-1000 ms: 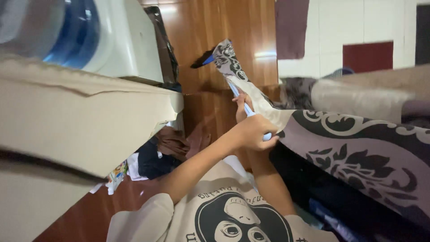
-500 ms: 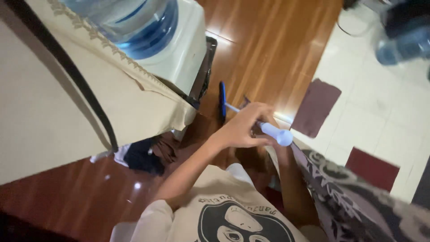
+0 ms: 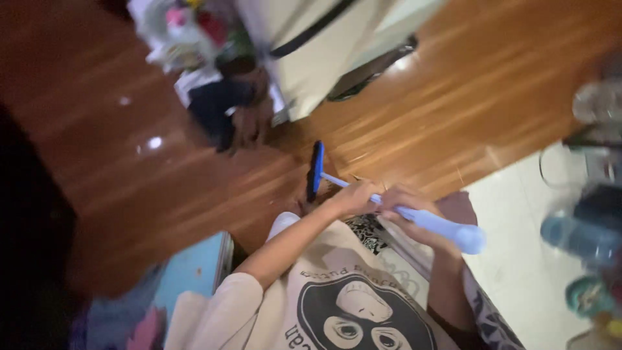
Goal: Sweeping the floor with a broom in a cluttered room.
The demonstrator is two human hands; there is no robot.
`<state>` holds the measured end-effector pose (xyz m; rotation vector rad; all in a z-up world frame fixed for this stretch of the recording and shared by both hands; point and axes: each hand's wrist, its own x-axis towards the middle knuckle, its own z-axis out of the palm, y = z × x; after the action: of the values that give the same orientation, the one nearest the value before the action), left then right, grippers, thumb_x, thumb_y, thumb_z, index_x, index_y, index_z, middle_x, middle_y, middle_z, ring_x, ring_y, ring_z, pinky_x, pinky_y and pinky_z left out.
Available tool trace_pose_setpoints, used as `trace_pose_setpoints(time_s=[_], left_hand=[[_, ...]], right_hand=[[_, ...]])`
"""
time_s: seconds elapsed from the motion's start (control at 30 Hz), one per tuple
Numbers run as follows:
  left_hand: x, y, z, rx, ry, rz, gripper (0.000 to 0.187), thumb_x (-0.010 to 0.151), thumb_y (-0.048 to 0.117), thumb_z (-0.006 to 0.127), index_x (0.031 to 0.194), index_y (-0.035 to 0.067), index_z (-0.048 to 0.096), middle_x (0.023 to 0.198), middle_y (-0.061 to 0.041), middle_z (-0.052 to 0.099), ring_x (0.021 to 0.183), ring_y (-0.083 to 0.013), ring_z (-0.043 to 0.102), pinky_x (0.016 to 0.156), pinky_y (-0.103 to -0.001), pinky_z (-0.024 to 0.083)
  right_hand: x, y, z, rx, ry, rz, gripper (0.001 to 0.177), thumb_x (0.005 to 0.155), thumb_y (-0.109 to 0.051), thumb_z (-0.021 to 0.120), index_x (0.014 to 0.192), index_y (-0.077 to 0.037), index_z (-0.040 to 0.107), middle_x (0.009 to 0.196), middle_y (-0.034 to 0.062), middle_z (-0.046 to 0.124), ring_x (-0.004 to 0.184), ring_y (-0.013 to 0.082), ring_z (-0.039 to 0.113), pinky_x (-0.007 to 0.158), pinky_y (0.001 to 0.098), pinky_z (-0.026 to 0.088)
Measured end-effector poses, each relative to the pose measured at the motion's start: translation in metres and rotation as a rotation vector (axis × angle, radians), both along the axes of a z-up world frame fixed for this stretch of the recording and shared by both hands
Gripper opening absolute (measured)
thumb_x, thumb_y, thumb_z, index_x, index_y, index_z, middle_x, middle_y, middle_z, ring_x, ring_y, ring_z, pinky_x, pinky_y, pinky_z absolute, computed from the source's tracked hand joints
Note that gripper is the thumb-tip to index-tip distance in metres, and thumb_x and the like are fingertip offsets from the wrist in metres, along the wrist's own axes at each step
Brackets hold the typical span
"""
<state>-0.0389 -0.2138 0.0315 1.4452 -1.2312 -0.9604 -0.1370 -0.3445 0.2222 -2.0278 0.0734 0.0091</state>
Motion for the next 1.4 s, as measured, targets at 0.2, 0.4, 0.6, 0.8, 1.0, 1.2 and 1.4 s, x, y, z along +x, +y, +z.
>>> trace_pose_setpoints(time_s=[0.2, 0.4, 0.6, 0.8, 1.0, 1.2, 1.4], left_hand=[[-0.014, 0.05, 0.047, 0.154, -0.027, 0.407, 0.016, 0.092, 0.023, 0.065, 0.088, 0.012, 0.076, 0.08, -0.019, 0.071, 0.076, -0.0398, 0.07, 0.068, -0.049, 0.055], [-0.01, 0.126, 0.047, 0.08, -0.036, 0.607, 0.019, 0.09, 0.028, 0.063, 0.086, 0.013, 0.075, 0.073, -0.018, 0.069, 0.07, -0.0402, 0.069, 0.062, -0.05, 0.053], [0.02, 0.241, 0.03, 0.37, -0.158, 0.74, 0.047, 0.09, 0.047, 0.072, 0.066, 0.007, 0.066, 0.066, -0.021, 0.065, 0.067, -0.0436, 0.065, 0.058, -0.052, 0.05], [0.027, 0.378, -0.065, 0.366, -0.416, 1.072, 0.042, 0.09, 0.038, 0.079, 0.069, 0.006, 0.061, 0.078, -0.018, 0.064, 0.076, -0.0402, 0.062, 0.067, -0.051, 0.046], [-0.023, 0.462, -0.225, 0.478, -0.582, 1.264, 0.024, 0.084, 0.027, 0.083, 0.081, 0.008, 0.069, 0.117, -0.024, 0.066, 0.112, -0.0455, 0.057, 0.097, -0.053, 0.043], [-0.049, 0.458, -0.223, 0.411, -0.374, 1.131, 0.025, 0.086, 0.021, 0.081, 0.074, 0.007, 0.064, 0.099, -0.017, 0.07, 0.101, -0.039, 0.063, 0.097, -0.052, 0.046], [-0.032, 0.31, -0.142, 0.118, -0.183, 0.977, 0.039, 0.082, 0.022, 0.081, 0.058, 0.009, 0.053, 0.065, -0.011, 0.06, 0.065, -0.0336, 0.06, 0.065, -0.047, 0.043]], right_hand=[[-0.012, 0.043, 0.04, 0.671, -0.225, -0.048, 0.042, 0.09, -0.04, 0.077, 0.101, -0.007, 0.055, 0.089, 0.01, 0.061, 0.089, 0.0286, 0.061, 0.086, 0.0495, 0.047], [-0.032, 0.08, -0.003, 0.888, -0.407, -0.118, 0.061, 0.082, -0.071, 0.065, 0.082, -0.011, 0.054, 0.065, 0.0071, 0.059, 0.071, 0.0219, 0.06, 0.076, 0.0451, 0.048], [0.0, 0.151, -0.052, 0.937, -0.226, -0.034, 0.059, 0.092, -0.063, 0.057, 0.097, -0.004, 0.062, 0.087, 0.0164, 0.066, 0.088, 0.03, 0.064, 0.096, 0.0502, 0.044], [0.053, 0.263, -0.175, 0.864, 0.139, 0.105, 0.032, 0.096, -0.032, 0.07, 0.107, -0.002, 0.069, 0.124, 0.0193, 0.07, 0.123, 0.0324, 0.064, 0.117, 0.0511, 0.046], [0.033, 0.388, -0.301, 0.856, 0.376, 0.144, 0.01, 0.098, -0.014, 0.07, 0.103, -0.006, 0.066, 0.134, 0.0119, 0.065, 0.133, 0.0265, 0.056, 0.115, 0.0413, 0.042], [0.006, 0.399, -0.29, 0.447, 0.186, 0.083, 0.012, 0.093, -0.014, 0.072, 0.089, -0.004, 0.068, 0.121, 0.0105, 0.074, 0.127, 0.031, 0.061, 0.112, 0.0463, 0.042], [0.012, 0.27, -0.215, 0.375, -0.028, 0.127, 0.012, 0.091, -0.011, 0.065, 0.083, -0.003, 0.067, 0.097, 0.0141, 0.075, 0.105, 0.0318, 0.071, 0.102, 0.0467, 0.053]])
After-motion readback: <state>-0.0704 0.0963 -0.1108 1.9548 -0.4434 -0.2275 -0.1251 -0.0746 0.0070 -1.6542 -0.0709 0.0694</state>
